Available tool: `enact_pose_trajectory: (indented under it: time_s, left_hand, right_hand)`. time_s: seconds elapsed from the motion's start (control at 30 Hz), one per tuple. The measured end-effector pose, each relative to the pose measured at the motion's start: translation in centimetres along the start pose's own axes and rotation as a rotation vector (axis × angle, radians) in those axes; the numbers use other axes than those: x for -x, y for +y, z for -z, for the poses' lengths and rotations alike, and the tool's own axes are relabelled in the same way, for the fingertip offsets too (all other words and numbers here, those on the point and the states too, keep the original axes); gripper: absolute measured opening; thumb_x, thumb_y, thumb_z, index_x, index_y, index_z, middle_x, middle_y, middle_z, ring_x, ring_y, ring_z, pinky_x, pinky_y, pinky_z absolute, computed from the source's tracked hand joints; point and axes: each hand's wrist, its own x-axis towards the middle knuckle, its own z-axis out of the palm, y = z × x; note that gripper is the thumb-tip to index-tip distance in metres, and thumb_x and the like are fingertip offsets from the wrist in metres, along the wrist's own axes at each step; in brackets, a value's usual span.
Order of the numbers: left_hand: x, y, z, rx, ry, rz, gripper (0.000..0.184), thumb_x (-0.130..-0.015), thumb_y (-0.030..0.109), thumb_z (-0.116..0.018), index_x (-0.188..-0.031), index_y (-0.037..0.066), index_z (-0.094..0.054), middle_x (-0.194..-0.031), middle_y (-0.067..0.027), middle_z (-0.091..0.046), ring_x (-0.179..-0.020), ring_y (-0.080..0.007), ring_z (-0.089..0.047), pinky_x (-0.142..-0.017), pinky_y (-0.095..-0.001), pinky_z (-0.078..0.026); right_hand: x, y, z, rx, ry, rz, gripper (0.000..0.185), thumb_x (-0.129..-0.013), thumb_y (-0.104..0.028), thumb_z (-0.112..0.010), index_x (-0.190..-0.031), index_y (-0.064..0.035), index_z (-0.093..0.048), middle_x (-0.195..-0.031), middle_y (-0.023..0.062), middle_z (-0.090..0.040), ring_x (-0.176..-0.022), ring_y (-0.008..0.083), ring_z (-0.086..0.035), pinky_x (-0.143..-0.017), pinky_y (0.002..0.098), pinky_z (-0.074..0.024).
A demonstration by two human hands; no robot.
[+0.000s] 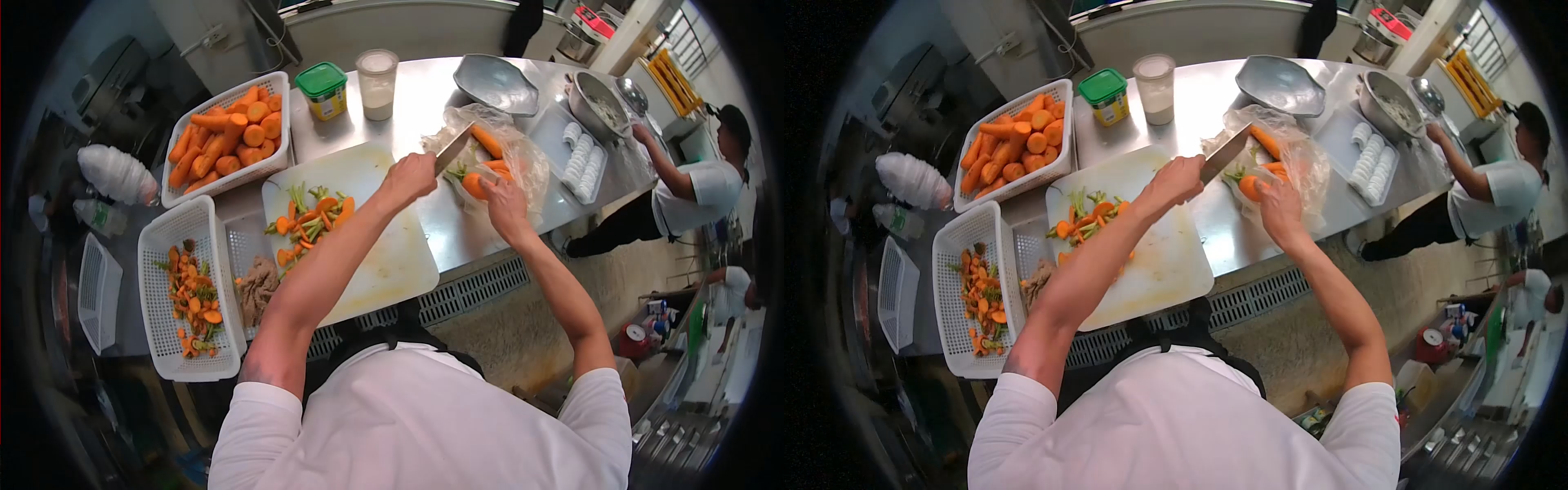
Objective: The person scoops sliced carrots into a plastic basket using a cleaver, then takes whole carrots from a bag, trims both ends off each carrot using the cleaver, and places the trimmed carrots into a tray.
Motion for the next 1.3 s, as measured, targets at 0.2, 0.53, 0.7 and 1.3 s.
enact_pose_trajectory:
  time_s: [0.2, 0.53, 0.7, 1.3]
  left_hand:
    - [-2.4, 0.4, 0.1, -0.181, -0.232, 0.183, 0.020, -0.080, 0.005, -0.055, -0.092, -0.006, -0.066, -0.075, -0.0224, -0.071, -0.075, -0.0364, -0.073, -0.073, -0.0475, -0.058]
    - [3.6, -1.0, 1.7, 0.262, -0.107, 0.316, 0.027, -0.089, 0.008, -0.050, -0.114, -0.002, -0.052, -0.067, -0.0112, -0.055, -0.048, -0.0194, -0.056, -0.042, -0.0377, -0.046]
    - [12.4, -4.1, 3.3, 0.522, 0.149, 0.360, 0.037, -0.092, 0.010, -0.054, -0.128, 0.002, -0.051, -0.061, -0.0039, -0.052, -0.043, -0.0131, -0.051, -0.039, -0.0306, -0.042]
    - [25.0, -2.2, 1.5, 0.066, 0.218, 0.400, 0.033, -0.095, 0.010, -0.058, -0.125, -0.001, -0.050, -0.078, -0.0313, -0.063, -0.081, -0.0521, -0.062, -0.068, -0.0571, -0.046]
  right_hand:
    - [1.2, 2.2, 1.5, -0.102, 0.080, -0.254, 0.056, -0.084, 0.001, -0.062, -0.138, -0.0135, -0.056, -0.104, 0.0204, -0.064, -0.091, 0.0389, -0.065, -0.081, 0.0466, -0.0547]
    - [-2.0, 2.1, 9.0, -1.330, 0.675, -0.177, 0.052, -0.097, -0.008, -0.067, -0.143, -0.0005, -0.045, -0.125, 0.0084, -0.063, -0.110, 0.0155, -0.061, -0.099, 0.0305, -0.0484]
    - [-0.4, -4.2, 14.1, -1.644, 0.593, 0.082, 0.035, -0.099, -0.010, -0.063, -0.130, -0.0044, -0.050, -0.117, 0.0087, -0.060, -0.100, 0.0170, -0.060, -0.096, 0.0326, -0.0478]
    - [8.5, -15.5, 1.2, -0.535, -0.215, 0.199, 0.058, -0.078, -0.001, -0.072, -0.130, -0.0042, -0.047, -0.113, 0.0146, -0.053, -0.101, 0.0360, -0.053, -0.080, 0.0446, -0.0479]
